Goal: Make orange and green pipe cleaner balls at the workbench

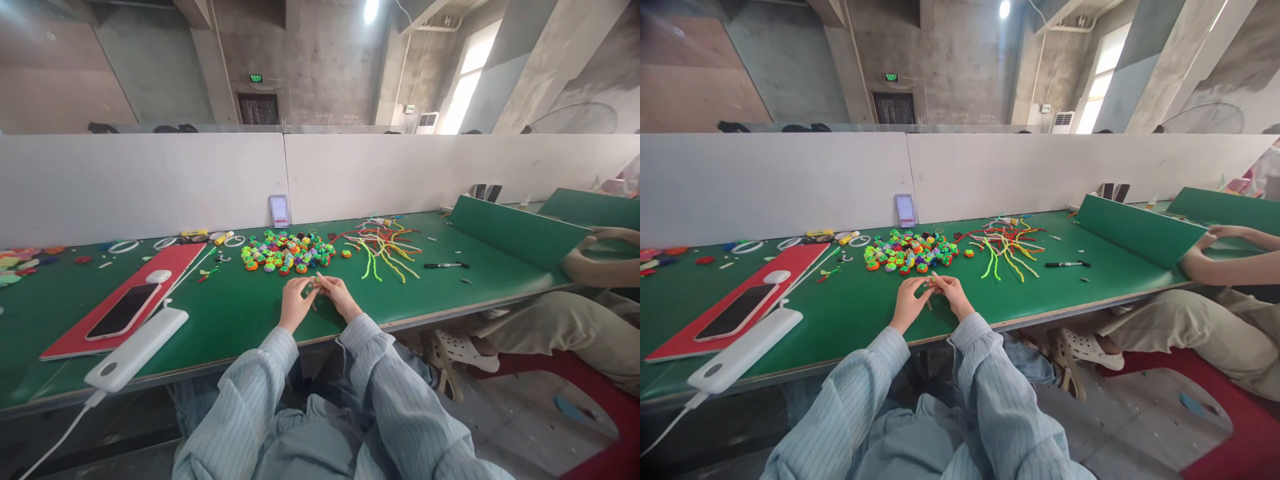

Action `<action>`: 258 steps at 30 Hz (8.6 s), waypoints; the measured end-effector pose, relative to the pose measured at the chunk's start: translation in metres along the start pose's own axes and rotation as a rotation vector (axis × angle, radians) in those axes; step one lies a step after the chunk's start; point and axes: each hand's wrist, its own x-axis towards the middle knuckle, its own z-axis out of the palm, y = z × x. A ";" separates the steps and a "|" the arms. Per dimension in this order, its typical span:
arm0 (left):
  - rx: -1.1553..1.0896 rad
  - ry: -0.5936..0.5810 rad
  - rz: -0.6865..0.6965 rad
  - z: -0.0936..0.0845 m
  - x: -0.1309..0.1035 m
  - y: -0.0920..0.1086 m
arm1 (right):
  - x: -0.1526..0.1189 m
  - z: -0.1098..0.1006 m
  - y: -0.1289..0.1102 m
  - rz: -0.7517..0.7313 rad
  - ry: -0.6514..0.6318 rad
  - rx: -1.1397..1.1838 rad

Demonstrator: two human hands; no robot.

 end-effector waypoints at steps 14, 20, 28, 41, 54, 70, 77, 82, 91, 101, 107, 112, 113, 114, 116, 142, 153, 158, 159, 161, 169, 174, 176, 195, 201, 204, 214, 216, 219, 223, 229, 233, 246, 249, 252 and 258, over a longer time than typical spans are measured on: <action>-0.100 0.074 -0.044 -0.004 0.001 0.003 | 0.003 0.000 0.008 -0.126 0.121 -0.229; -0.115 0.129 -0.132 -0.004 0.001 0.001 | 0.006 0.001 0.016 -0.179 0.174 -0.366; -0.156 0.148 -0.248 -0.005 0.002 -0.003 | 0.008 -0.002 0.020 -0.221 0.185 -0.405; -0.128 0.109 -0.275 0.004 -0.002 -0.016 | 0.008 -0.038 0.001 -0.358 0.677 -0.654; -0.129 0.053 -0.315 0.005 -0.004 -0.022 | 0.008 -0.070 0.007 -0.163 0.637 -1.457; -0.112 0.076 -0.373 0.003 -0.003 -0.018 | 0.011 -0.079 -0.006 0.002 0.896 -1.430; -0.124 0.079 -0.362 0.004 -0.003 -0.016 | 0.018 -0.091 -0.008 0.006 0.824 -1.473; -0.140 0.084 -0.360 0.007 -0.003 -0.019 | 0.018 -0.094 -0.012 -0.005 0.831 -1.420; -0.157 0.086 -0.372 0.009 -0.004 -0.021 | 0.011 -0.112 -0.020 -0.113 1.080 -1.119; -0.171 0.071 -0.397 0.008 -0.003 -0.020 | 0.007 -0.102 -0.023 -0.504 0.984 -1.137; -0.179 0.079 -0.400 0.007 -0.004 -0.019 | -0.001 -0.086 -0.025 -0.618 0.712 -1.289; -0.172 0.121 -0.362 0.004 -0.001 -0.012 | -0.014 -0.074 -0.024 -0.648 0.617 -1.337; -0.156 0.152 -0.330 0.002 -0.001 -0.009 | -0.018 -0.071 -0.023 -0.661 0.604 -1.339; -0.130 0.193 -0.286 0.000 -0.002 -0.005 | -0.023 -0.067 -0.022 -0.679 0.587 -1.340; -0.047 0.274 -0.155 -0.007 -0.007 0.007 | -0.036 -0.057 -0.020 -0.782 0.504 -1.331; 0.074 -0.159 -0.068 -0.097 -0.101 0.062 | -0.055 0.029 0.014 -0.335 0.124 -1.539; -0.397 -0.147 -0.527 -0.094 -0.104 0.070 | -0.067 0.025 -0.011 -0.306 -0.086 -1.372; -0.545 -0.165 -0.547 -0.090 -0.092 0.080 | -0.100 0.033 -0.035 -0.147 -0.198 -0.522; -0.566 -0.174 -0.548 -0.088 -0.089 0.084 | -0.106 0.036 -0.039 -0.119 -0.190 -0.435; -0.596 -0.187 -0.547 -0.084 -0.087 0.089 | -0.117 0.042 -0.045 -0.086 -0.162 -0.336; -0.724 -0.187 -0.626 -0.071 -0.090 0.093 | -0.130 0.053 -0.050 -0.054 -0.128 -0.269; -0.935 -0.210 -0.700 -0.075 -0.088 0.097 | -0.133 0.055 -0.056 -0.051 -0.145 -0.282; -0.985 -0.194 -0.728 -0.076 -0.087 0.099 | -0.133 0.056 -0.058 -0.057 -0.128 -0.258; -1.026 -0.815 -0.688 -0.104 -0.057 0.086 | -0.143 0.023 -0.078 0.106 -0.790 -0.304; -0.670 -0.960 -0.530 -0.102 -0.036 0.080 | -0.143 0.025 -0.078 -0.075 -0.668 -0.648; -0.412 -0.833 -0.343 -0.104 -0.031 0.087 | -0.143 0.026 -0.067 -0.059 -0.575 -0.677; -0.259 -0.455 -0.357 -0.097 -0.037 0.091 | -0.134 0.033 -0.057 -0.126 -0.318 -0.631; -0.327 -0.409 -0.396 -0.096 -0.038 0.091 | -0.134 0.035 -0.054 -0.147 -0.253 -0.597; -0.409 -0.307 -0.455 -0.093 -0.040 0.093 | -0.135 0.038 -0.047 -0.170 -0.141 -0.561; -0.462 -0.163 -0.478 -0.089 -0.042 0.099 | -0.136 0.042 -0.039 -0.166 -0.062 -0.557; -0.364 -0.048 -0.423 -0.084 -0.046 0.111 | -0.136 0.049 -0.036 -0.143 0.014 -0.461; -0.286 -0.023 -0.332 -0.079 -0.054 0.113 | -0.135 0.050 -0.037 -0.089 -0.012 -0.352; 0.235 -0.289 0.407 -0.088 -0.064 0.124 | -0.136 0.042 -0.051 -0.035 0.050 -0.118; 0.131 -0.243 0.218 -0.084 -0.073 0.131 | -0.135 0.045 -0.051 -0.104 0.168 -0.097; -0.222 -0.195 -0.068 -0.081 -0.082 0.135 | -0.139 0.048 -0.055 -0.093 0.178 0.018; -0.915 -0.186 -0.479 -0.088 -0.078 0.138 | -0.149 0.048 -0.067 0.052 0.012 0.334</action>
